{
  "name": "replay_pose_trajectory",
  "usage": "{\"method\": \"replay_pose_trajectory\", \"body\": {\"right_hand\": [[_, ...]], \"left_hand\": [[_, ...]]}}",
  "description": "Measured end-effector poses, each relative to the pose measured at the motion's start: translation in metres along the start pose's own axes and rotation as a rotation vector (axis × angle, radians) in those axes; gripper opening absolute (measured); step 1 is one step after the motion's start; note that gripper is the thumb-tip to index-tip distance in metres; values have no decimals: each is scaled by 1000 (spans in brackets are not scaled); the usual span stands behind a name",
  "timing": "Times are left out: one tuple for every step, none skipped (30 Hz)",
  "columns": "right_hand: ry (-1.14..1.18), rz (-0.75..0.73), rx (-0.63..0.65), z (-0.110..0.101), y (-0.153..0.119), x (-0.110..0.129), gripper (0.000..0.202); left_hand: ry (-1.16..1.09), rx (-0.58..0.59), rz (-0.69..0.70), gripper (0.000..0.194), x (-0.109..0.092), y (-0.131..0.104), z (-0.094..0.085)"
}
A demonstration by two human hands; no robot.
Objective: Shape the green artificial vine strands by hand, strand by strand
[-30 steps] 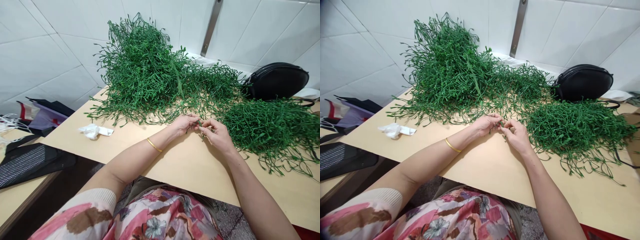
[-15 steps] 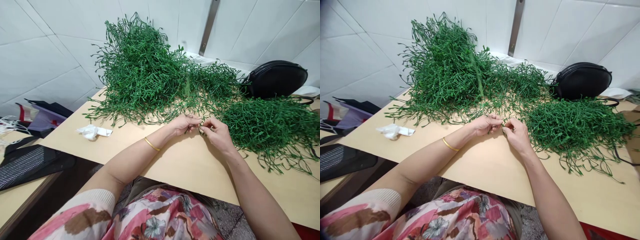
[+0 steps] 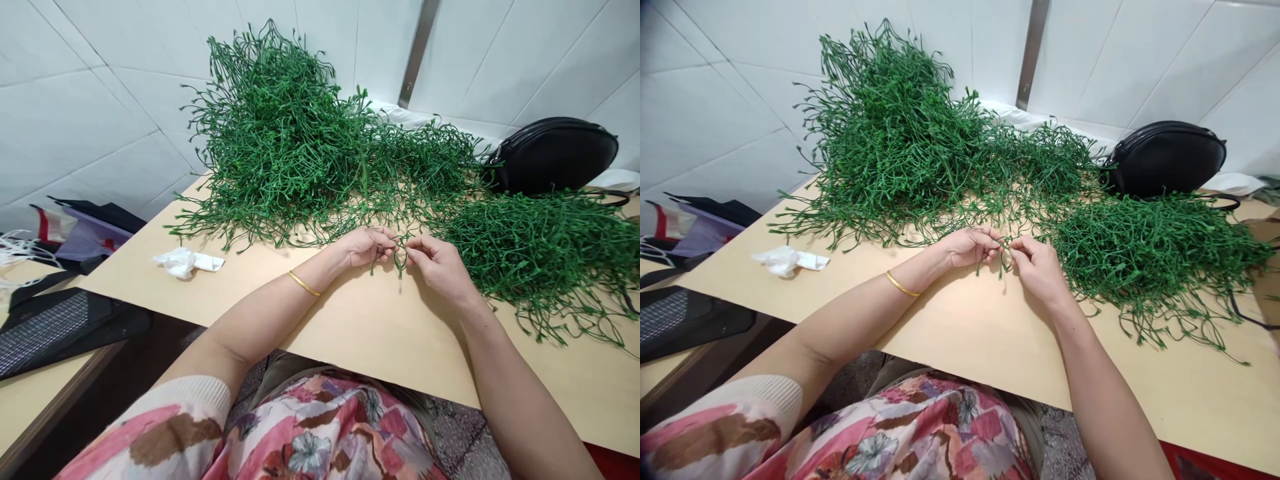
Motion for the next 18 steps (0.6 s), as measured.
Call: {"method": "replay_pose_trajectory", "body": {"right_hand": [[-84, -24, -8, 2, -1, 2, 16], [-155, -38, -14, 4, -1, 3, 17], [-212, -40, -19, 5, -2, 4, 18], [-254, -35, -22, 7, -2, 5, 19], [-281, -26, -25, 8, -1, 5, 19], [-297, -16, -28, 8, -1, 4, 19], [-306, -7, -28, 8, 0, 4, 18], [-303, -1, -28, 8, 1, 3, 17], [-291, 5, -25, 8, 1, 2, 16], [-280, 11, -23, 7, 2, 1, 16], [-277, 14, -23, 7, 3, 0, 17], [-283, 10, -25, 7, 3, 0, 16], [-295, -1, -26, 8, 3, 0, 16], [-312, -14, -26, 9, 3, 0, 15], [-330, -26, -27, 10, 4, 1, 16], [-345, -34, -31, 12, 4, 2, 17], [-356, -36, -34, 13, 4, 2, 18], [-368, -32, -37, 14, 5, 2, 19]], "left_hand": [[11, -17, 19, 17, 1, 1, 0], [25, -29, 40, 18, 3, 1, 1], [39, -32, 60, 19, 4, 2, 1], [48, -27, 74, 19, 5, 3, 1], [51, -16, 83, 18, 6, 3, 1], [50, -3, 85, 17, 6, 3, 2], [42, 9, 80, 14, 6, 3, 2], [31, 18, 71, 11, 6, 3, 1], [19, 20, 64, 10, 5, 3, 1], [9, 15, 61, 10, 5, 3, 1], [2, 6, 59, 12, 4, 3, 1], [-2, -6, 59, 13, 4, 3, 2], [1, -17, 60, 15, 5, 4, 2], [8, -29, 62, 16, 5, 4, 3], [19, -42, 65, 17, 6, 4, 4], [30, -54, 72, 17, 7, 5, 5], [43, -67, 82, 18, 7, 5, 6], [56, -75, 91, 17, 8, 5, 7]]}}
Point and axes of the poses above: each hand's wrist, its own y-axis towards the middle knuckle, its own z-axis out of the palm, x = y × z, the point moved 1 cm from there along y, towards the middle knuckle, and after that the axes turned 10 degrees about x, right-handed, at the moved point
